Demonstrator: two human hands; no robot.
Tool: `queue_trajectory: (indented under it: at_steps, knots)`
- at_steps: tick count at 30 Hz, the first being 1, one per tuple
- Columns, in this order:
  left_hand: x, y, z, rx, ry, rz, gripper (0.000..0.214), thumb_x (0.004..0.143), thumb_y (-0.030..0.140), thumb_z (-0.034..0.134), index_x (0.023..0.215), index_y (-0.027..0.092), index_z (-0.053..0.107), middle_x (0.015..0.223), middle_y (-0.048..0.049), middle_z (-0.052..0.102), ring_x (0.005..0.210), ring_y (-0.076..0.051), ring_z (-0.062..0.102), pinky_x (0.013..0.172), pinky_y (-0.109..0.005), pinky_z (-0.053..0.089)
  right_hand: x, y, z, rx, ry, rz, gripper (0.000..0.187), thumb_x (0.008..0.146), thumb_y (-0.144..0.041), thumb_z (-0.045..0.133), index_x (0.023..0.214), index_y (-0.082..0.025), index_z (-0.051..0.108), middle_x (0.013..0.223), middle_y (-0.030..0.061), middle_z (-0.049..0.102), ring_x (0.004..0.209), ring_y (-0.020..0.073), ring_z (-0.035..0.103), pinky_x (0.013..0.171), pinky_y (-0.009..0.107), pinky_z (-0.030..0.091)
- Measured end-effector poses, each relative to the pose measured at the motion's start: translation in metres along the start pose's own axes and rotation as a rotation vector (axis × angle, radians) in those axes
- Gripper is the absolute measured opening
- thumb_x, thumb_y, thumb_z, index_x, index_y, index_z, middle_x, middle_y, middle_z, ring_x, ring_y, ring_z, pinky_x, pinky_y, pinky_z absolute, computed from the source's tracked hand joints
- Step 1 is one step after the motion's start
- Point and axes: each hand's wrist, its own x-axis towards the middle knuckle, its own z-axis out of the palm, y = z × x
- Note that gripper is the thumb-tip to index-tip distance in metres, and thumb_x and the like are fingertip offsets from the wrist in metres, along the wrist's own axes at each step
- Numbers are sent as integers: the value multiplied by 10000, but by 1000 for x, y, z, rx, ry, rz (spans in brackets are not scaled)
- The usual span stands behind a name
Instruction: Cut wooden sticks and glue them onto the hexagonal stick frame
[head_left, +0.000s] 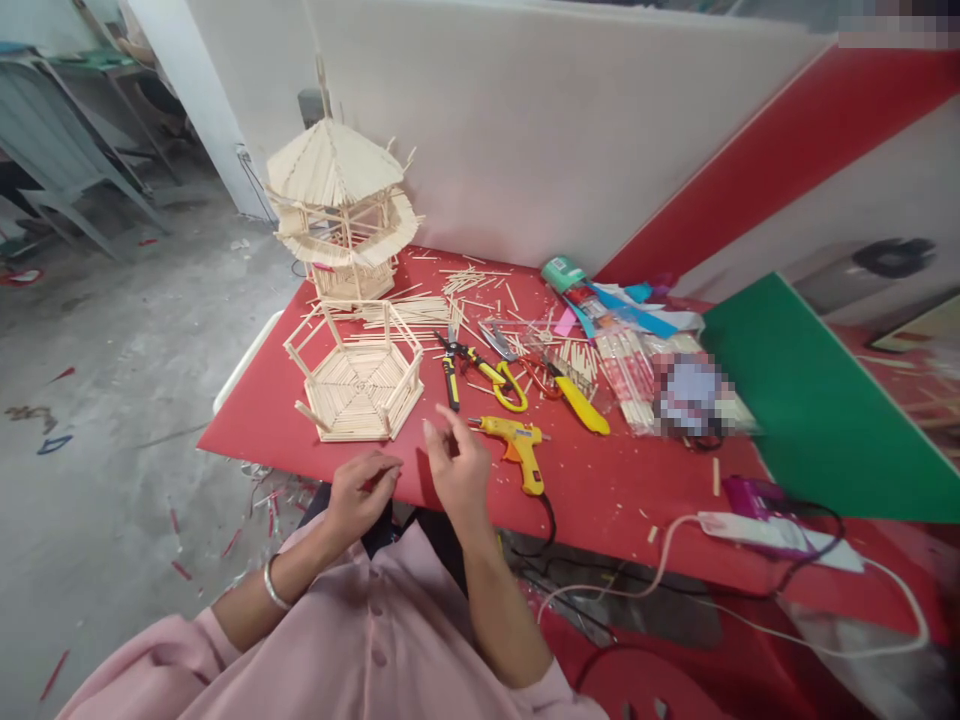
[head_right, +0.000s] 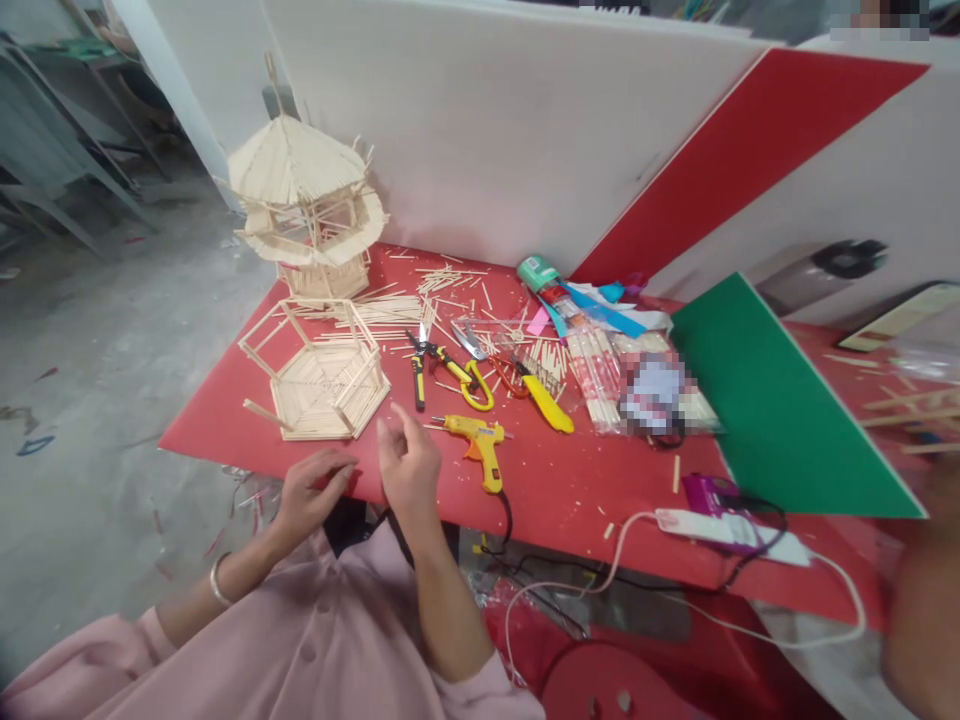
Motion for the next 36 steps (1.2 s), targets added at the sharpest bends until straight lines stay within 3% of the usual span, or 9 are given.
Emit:
queue_trajectory:
  at_steps: [5,9,13,17,19,22,24,30,36]
  knots:
    - [-3,1,6,-23,-8,-30,155,889,185,583,840,185,731,687,-24,725,595,-134,667,571,-222,512,54,0,18,-190,-35,7,526,907,-415,557,1354,-140,588,650,-2,638,595,160,556,633,271,416]
    - [-6,1,2,-9,-26,-36,167,895,208,585,843,194,744,680,-28,724,584,-136,658,554,-227,503,71,1,28,-307,-60,-17,309,937,-349,516,1066,-187,746,808,61,708,757,194,620,733,292,436]
    - [-10,1,1,-8,-28,-65,186,899,236,579,825,201,746,675,-31,718,571,-135,644,536,-229,492,49,2,16,-284,43,-103,343,895,-512,600,801,-214,743,913,83,692,897,215,620,846,328,467]
    - [-8,3,6,-51,-80,-75,167,903,215,580,861,201,741,687,-25,712,583,-126,636,557,-222,487,6,6,-14,-182,-26,-193,493,825,-551,681,1201,-233,670,1257,120,630,1117,246,598,964,376,475]
    - [-5,6,11,-91,-118,-46,158,902,203,581,877,199,737,687,-24,704,584,-124,630,563,-221,486,-12,8,-32,-129,-83,-118,400,889,-483,626,1203,-238,665,1006,69,725,908,202,665,869,336,511]
    - [1,10,18,-148,-144,2,156,908,205,576,892,193,731,738,-43,706,651,-137,655,611,-232,510,-26,11,-60,-201,-48,-66,304,924,-463,579,781,-236,722,633,14,674,669,177,633,769,319,499]
    - [4,12,23,-174,-142,18,155,913,223,580,893,188,729,787,-61,718,713,-149,677,653,-242,525,-25,13,-76,-252,18,-106,384,899,-494,603,634,-226,674,675,39,695,725,193,645,789,333,488]
    - [6,15,27,-152,-268,-11,361,916,326,617,589,172,609,498,17,576,447,-85,521,476,-203,382,-15,11,-101,-223,58,-48,319,900,-488,593,789,-216,717,717,24,715,660,162,632,675,279,475]
    - [4,20,25,-160,-256,-20,375,929,340,591,595,171,597,531,2,584,475,-92,511,493,-217,374,-9,2,-89,-230,-144,-104,478,957,-487,492,591,-212,631,604,13,631,635,155,591,678,280,459]
